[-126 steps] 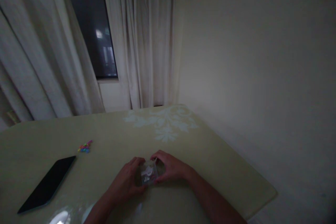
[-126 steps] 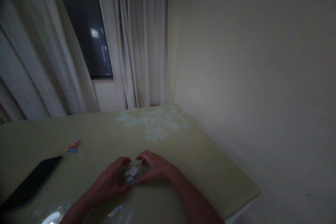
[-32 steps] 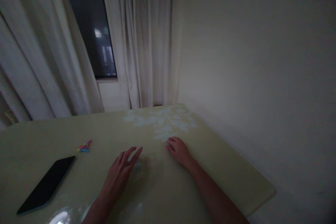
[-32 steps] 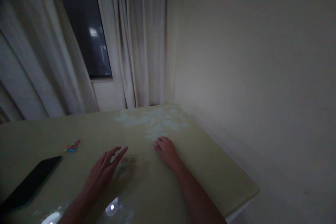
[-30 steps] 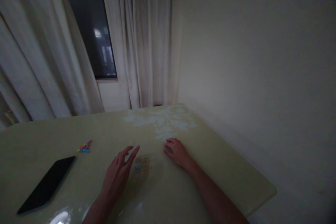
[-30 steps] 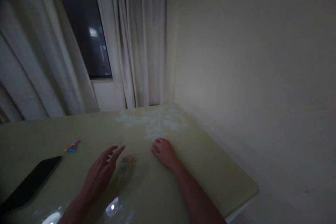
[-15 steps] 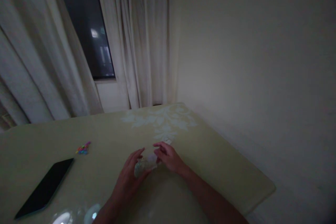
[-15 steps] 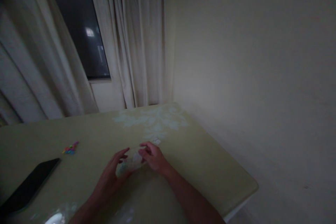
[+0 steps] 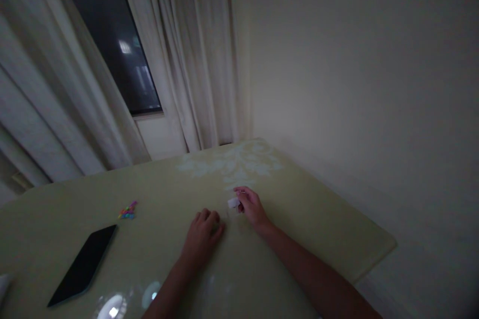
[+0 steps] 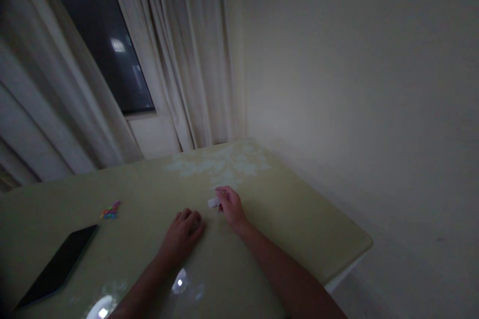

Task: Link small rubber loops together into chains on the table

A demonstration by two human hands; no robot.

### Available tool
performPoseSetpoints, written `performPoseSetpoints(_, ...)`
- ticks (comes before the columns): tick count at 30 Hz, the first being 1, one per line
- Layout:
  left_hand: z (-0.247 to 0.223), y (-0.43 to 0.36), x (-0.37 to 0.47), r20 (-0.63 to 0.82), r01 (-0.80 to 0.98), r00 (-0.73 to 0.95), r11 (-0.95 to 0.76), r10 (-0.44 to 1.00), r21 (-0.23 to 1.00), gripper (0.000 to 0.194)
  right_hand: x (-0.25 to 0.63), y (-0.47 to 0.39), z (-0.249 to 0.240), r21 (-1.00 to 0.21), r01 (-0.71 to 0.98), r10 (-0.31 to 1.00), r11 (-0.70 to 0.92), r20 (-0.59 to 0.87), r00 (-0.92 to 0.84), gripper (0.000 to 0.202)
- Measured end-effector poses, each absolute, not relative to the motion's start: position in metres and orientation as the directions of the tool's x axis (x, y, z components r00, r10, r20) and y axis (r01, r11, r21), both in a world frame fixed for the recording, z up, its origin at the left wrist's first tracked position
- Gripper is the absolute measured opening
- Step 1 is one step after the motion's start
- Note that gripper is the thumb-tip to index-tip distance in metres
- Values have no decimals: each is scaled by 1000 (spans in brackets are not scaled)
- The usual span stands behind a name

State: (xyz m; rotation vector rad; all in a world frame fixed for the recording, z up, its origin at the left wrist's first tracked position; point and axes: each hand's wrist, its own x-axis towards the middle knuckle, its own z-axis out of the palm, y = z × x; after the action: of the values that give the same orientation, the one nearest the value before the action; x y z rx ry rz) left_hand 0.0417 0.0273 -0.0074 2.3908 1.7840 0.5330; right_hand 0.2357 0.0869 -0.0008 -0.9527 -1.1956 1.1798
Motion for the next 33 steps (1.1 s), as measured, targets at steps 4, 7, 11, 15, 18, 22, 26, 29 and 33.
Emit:
performPoseSetpoints(4, -2, 42, 49, 174, 929, 218, -259, 960, 264, 22, 236, 89, 1, -973, -167, 987, 158, 159, 9, 44)
performPoseSetpoints(7, -1, 58, 58, 146, 945, 179, -211, 973, 250, 20, 236, 91, 2, -972, -171, 987, 161, 156, 40, 45)
performPoseSetpoints(11, 0, 77, 72, 127, 954, 137, -166, 982, 251, 20, 239, 95, 2, -966, -192, 983, 173, 158, 92, 48)
performPoseSetpoints(15, -2, 87, 78, 136, 942, 122, -158, 983, 297, 22, 246, 98, 4, -960, -230, 981, 159, 126, 150, 51)
performPoseSetpoints(18, -6, 88, 73, 176, 915, 107, -167, 978, 367, 37, 252, 100, 7, -954, -257, 974, 153, 101, 205, 48)
performPoseSetpoints(22, -9, 91, 59, 269, 855, 31, -164, 963, 491, 50, 259, 101, 9, -946, -291, 967, 141, 69, 245, 43)
performPoseSetpoints(26, -10, 93, 43, 326, 806, -101, -115, 940, 580, 55, 262, 102, 9, -945, -297, 967, 138, 63, 248, 44)
performPoseSetpoints(29, -11, 95, 36, 339, 811, -219, -22, 915, 584, 54, 262, 102, 9, -943, -303, 966, 139, 62, 250, 44)
performPoseSetpoints(33, -11, 100, 40, 345, 830, -318, 83, 883, 552, 43, 261, 101, 11, -947, -295, 970, 126, 55, 238, 45)
